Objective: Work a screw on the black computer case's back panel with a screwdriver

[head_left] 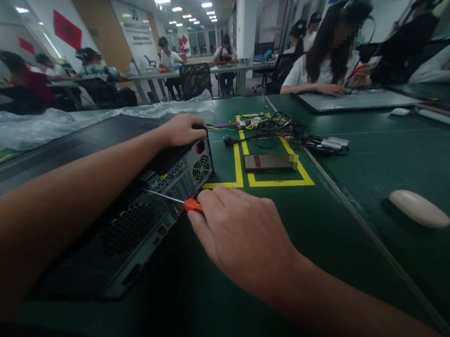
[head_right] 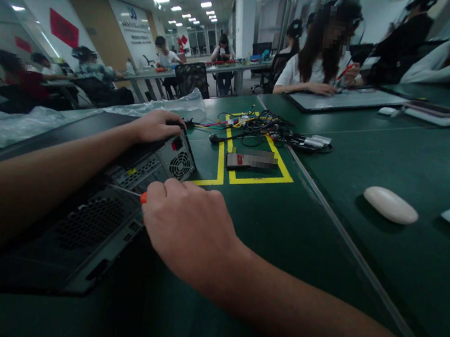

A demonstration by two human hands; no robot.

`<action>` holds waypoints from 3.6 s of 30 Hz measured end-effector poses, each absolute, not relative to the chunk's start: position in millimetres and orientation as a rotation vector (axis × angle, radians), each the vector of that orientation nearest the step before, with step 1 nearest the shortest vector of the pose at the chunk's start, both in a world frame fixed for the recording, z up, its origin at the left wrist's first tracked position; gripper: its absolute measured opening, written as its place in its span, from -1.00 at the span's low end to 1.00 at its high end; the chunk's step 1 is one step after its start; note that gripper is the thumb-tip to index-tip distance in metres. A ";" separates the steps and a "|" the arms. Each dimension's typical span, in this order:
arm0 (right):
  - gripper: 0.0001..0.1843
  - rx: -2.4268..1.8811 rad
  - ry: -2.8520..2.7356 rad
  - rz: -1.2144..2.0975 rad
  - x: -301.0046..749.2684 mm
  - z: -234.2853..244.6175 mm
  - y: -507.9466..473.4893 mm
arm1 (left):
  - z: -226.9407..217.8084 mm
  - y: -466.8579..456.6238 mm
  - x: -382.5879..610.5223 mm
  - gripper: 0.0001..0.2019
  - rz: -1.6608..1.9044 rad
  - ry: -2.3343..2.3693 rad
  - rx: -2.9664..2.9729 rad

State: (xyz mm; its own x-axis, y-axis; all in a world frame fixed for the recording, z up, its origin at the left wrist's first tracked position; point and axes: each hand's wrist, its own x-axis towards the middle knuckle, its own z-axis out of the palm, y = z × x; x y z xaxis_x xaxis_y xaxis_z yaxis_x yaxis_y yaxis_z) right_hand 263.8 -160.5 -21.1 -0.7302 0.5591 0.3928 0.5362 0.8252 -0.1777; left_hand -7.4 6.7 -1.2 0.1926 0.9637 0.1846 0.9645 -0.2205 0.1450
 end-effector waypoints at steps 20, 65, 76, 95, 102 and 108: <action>-0.86 -0.710 -2.552 -0.020 269.0 -22.0 -157.0 | -3.5 5.8 -5.9 -0.55 -0.400 -2.010 -2.398; -0.66 -0.705 -2.605 0.161 265.3 -26.8 -160.4 | 0.5 0.7 0.2 -0.41 -0.210 -2.111 -2.304; -0.73 -0.609 -2.570 -0.071 273.8 -25.2 -161.6 | -1.5 2.7 -2.8 -0.40 -0.237 -2.091 -2.330; -0.70 -0.630 -2.573 -0.040 272.3 -23.8 -166.2 | 0.8 2.8 0.3 -0.29 -0.204 -2.121 -2.337; -0.70 -0.601 -2.606 0.055 270.5 -21.3 -166.8 | -0.6 3.8 -2.6 -0.32 -0.212 -2.102 -2.334; -0.72 -0.536 -2.578 0.000 273.3 -24.5 -165.8 | -0.8 6.0 -4.9 -0.34 -0.228 -2.076 -2.365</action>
State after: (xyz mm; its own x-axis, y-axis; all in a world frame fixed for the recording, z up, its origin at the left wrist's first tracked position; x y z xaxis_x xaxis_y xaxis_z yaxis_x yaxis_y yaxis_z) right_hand 273.3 -165.8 -24.5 -0.7959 0.3733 0.4767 0.3733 0.9224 -0.0991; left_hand -4.9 6.0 -0.8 0.1237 0.9873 0.0999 0.9854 -0.1341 0.1050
